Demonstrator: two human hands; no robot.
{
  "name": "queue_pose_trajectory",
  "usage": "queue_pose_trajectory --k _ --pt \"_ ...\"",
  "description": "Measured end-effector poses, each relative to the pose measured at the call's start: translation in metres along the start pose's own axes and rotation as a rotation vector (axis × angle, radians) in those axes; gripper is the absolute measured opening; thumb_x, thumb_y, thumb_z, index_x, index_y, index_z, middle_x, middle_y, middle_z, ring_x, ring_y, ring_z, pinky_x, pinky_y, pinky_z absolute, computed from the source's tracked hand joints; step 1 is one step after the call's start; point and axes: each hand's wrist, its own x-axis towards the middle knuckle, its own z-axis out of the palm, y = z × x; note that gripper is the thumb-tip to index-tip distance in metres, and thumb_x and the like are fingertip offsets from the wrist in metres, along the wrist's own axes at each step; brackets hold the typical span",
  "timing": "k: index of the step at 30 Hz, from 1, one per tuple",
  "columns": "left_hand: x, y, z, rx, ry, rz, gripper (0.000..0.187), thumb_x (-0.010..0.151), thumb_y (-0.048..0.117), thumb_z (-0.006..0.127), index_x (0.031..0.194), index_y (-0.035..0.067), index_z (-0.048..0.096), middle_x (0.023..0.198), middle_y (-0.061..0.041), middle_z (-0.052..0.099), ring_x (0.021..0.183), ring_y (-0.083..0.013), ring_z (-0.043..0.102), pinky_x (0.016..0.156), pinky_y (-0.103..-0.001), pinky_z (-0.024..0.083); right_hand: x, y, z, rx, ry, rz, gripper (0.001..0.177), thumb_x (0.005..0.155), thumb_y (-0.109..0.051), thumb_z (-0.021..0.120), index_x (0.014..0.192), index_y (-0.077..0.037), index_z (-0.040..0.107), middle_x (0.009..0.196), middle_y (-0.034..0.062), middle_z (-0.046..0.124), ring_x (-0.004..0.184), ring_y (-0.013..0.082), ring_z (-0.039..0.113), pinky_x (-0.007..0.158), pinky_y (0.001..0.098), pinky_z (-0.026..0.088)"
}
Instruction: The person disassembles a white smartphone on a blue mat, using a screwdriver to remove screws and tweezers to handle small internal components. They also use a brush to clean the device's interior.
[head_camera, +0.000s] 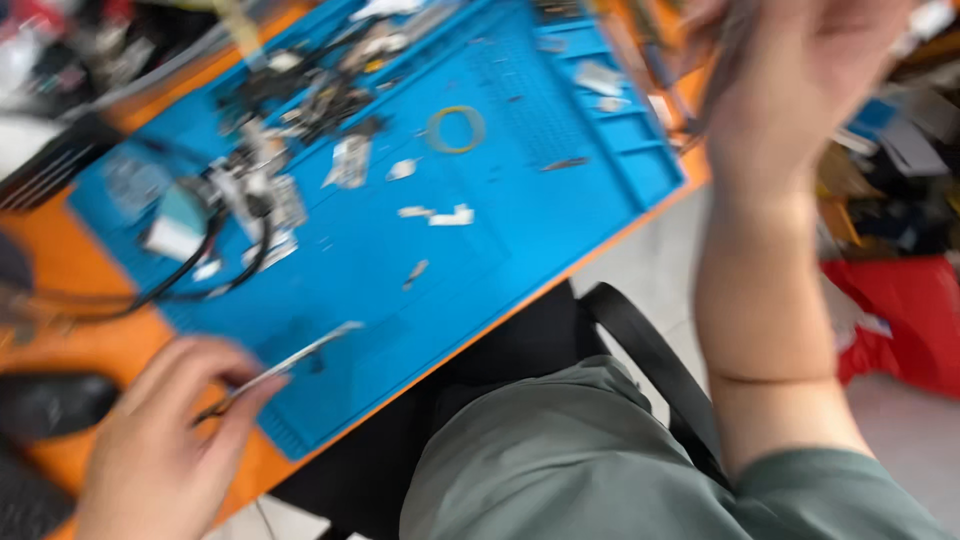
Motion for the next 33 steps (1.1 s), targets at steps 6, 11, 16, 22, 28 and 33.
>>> queue_pose_trajectory --k 6,11,16,22,28,33 --pt "-0.010 -0.008 0.063 -0.651 0.579 0.479 0.033 0.097 -0.001 0.078 0.113 0.010 0.051 0.107 -0.021 0.064 0.093 -0.0299 0.081 0.085 -0.031 0.068 -0.049 -0.063 0.034 0.831 -0.150 0.436 0.034 0.121 -0.013 0.053 0.154 -0.008 0.052 0.121 0.0079 0.081 0.051 0.0271 0.058 0.065 0.0382 0.044" --pt "-0.001 0.026 0.091 -0.866 0.654 0.591 0.032 0.102 0.008 0.073 0.123 0.021 0.053 0.112 -0.016 0.066 0.091 -0.0253 0.077 0.084 -0.032 0.071 -0.083 -0.083 0.076 0.645 -0.037 0.453 0.033 0.118 -0.037 0.064 0.133 -0.008 0.060 0.070 -0.0022 0.057 0.037 0.0118 0.039 0.053 0.0300 0.039" --pt "0.003 0.030 0.103 -1.046 0.436 0.721 0.016 0.115 0.017 0.059 0.130 0.017 0.054 0.128 -0.021 0.072 0.118 -0.0347 0.078 0.101 -0.040 0.072 -0.091 -0.118 0.100 0.387 -0.245 0.378 0.033 0.114 -0.056 0.073 0.116 -0.024 0.064 0.091 -0.0080 0.058 0.051 -0.0001 0.045 0.050 0.0201 0.034" --pt "-0.011 0.043 0.101 -0.951 0.559 0.701 0.019 0.121 0.019 0.054 0.139 0.016 0.049 0.134 -0.012 0.074 0.131 -0.0345 0.076 0.115 -0.047 0.067 -0.076 -0.142 0.121 0.058 -0.733 0.067 0.032 0.094 -0.034 0.062 0.098 -0.002 0.058 0.087 0.0130 0.078 0.076 0.0280 0.088 0.076 0.0382 0.080" --pt "-0.017 0.049 0.104 -0.934 0.724 0.688 0.011 0.117 0.017 0.062 0.126 0.012 0.065 0.117 -0.008 0.080 0.112 -0.0267 0.086 0.086 -0.034 0.075 -0.066 -0.155 0.153 0.005 -0.930 -0.029 0.031 0.081 -0.020 0.079 0.097 0.004 0.070 0.091 0.0125 0.080 0.096 0.0350 0.089 0.081 0.0352 0.075" --pt "-0.018 0.047 0.112 -0.883 0.713 0.739 0.013 0.117 0.016 0.064 0.130 0.015 0.061 0.125 -0.005 0.079 0.120 -0.0223 0.083 0.089 -0.034 0.074 -0.057 -0.157 0.153 -0.032 -1.050 -0.011 0.026 0.082 -0.017 0.079 0.099 0.001 0.071 0.095 0.0146 0.082 0.090 0.0282 0.091 0.082 0.0345 0.079"
